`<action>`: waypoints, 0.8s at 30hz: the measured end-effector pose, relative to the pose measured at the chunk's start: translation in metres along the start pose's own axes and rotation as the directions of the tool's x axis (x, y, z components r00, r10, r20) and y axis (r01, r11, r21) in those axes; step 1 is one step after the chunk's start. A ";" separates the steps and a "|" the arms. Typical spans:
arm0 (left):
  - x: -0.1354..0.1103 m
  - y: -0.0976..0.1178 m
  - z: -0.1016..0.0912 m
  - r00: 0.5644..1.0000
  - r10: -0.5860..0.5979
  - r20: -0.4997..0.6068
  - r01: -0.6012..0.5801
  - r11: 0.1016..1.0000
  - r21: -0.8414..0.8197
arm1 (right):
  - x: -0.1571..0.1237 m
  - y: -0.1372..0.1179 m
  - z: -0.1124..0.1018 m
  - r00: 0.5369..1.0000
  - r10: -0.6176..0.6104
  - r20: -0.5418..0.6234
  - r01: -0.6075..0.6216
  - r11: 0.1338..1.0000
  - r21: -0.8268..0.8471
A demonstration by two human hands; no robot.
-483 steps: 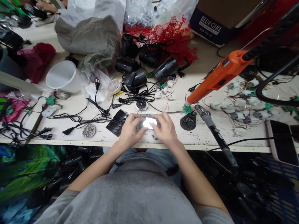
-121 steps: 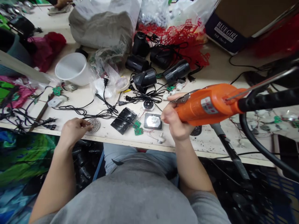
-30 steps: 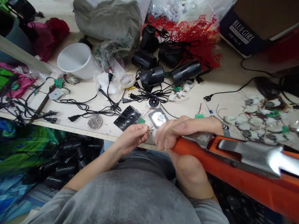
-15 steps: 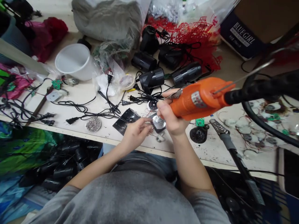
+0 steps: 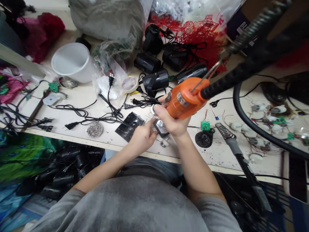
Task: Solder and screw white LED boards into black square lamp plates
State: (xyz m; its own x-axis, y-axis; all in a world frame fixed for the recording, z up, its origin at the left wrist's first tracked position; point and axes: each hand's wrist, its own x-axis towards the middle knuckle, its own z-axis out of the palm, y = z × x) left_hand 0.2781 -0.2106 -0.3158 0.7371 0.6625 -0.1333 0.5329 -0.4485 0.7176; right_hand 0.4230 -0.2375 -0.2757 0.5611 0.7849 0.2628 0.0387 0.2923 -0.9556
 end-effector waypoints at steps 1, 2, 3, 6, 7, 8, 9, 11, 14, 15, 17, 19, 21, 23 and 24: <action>-0.001 0.001 0.000 1.000 0.002 0.005 -0.003 1.000 0.026 | 0.000 -0.002 0.001 0.999 -0.035 -0.011 0.035 0.999 0.006; -0.003 0.002 -0.001 1.000 0.003 0.015 -0.003 0.999 0.050 | -0.001 -0.005 0.002 0.997 -0.072 -0.028 0.073 0.997 0.020; -0.006 0.003 -0.002 1.000 -0.001 0.027 -0.001 0.998 0.069 | -0.002 -0.007 0.002 0.996 -0.082 -0.023 0.082 0.996 0.043; -0.017 0.006 -0.004 0.998 -0.012 0.064 0.007 0.996 0.086 | -0.005 -0.012 0.003 0.996 -0.071 0.049 0.066 0.993 0.095; -0.020 0.007 -0.004 0.998 -0.013 0.069 0.007 0.996 0.085 | -0.006 -0.012 0.003 0.994 -0.075 0.074 0.068 0.993 0.093; -0.023 0.007 -0.004 0.997 -0.011 0.070 0.005 0.996 0.084 | -0.007 -0.012 0.003 0.993 -0.078 0.091 0.071 0.994 0.083; -0.025 0.008 -0.004 0.998 -0.009 0.070 0.003 0.996 0.085 | -0.008 -0.011 0.003 0.992 -0.076 0.102 0.069 0.995 0.068; -0.027 0.009 -0.002 0.998 -0.010 0.060 0.005 0.995 0.095 | -0.008 -0.009 0.005 0.994 -0.052 0.096 0.049 0.998 0.041; -0.026 0.009 0.002 0.999 -0.023 0.041 0.019 0.996 0.093 | -0.008 -0.005 0.008 0.998 -0.019 0.065 0.017 0.999 0.032; -0.025 0.009 0.003 0.999 -0.026 0.031 0.023 0.996 0.083 | -0.008 -0.005 0.009 0.998 -0.018 0.066 0.016 0.999 0.034; -0.025 0.008 0.005 0.999 -0.032 0.012 0.031 0.997 0.066 | -0.008 -0.005 0.009 0.996 -0.036 0.078 0.034 0.999 0.036; -0.025 0.007 0.005 0.999 -0.033 0.001 0.033 0.998 0.056 | -0.008 -0.009 0.007 0.995 -0.061 0.081 0.057 0.997 0.050; -0.026 0.006 0.000 1.000 -0.030 0.004 0.030 0.998 0.046 | -0.008 -0.016 0.003 0.994 -0.091 0.061 0.085 0.992 0.096; -0.028 0.006 -0.006 1.000 -0.025 0.002 0.025 1.000 0.011 | -0.010 -0.027 0.000 0.988 -0.148 0.032 0.142 0.978 0.150; -0.030 0.006 -0.010 1.000 -0.022 -0.010 0.022 0.999 -0.025 | -0.011 -0.033 -0.001 0.983 -0.183 0.018 0.178 0.969 0.172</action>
State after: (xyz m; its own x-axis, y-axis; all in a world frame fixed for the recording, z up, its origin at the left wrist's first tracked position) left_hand 0.2548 -0.2266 -0.3007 0.7212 0.6780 -0.1424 0.5382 -0.4189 0.7313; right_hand 0.4162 -0.2566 -0.2470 0.5296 0.7277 0.4358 -0.0049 0.5164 -0.8563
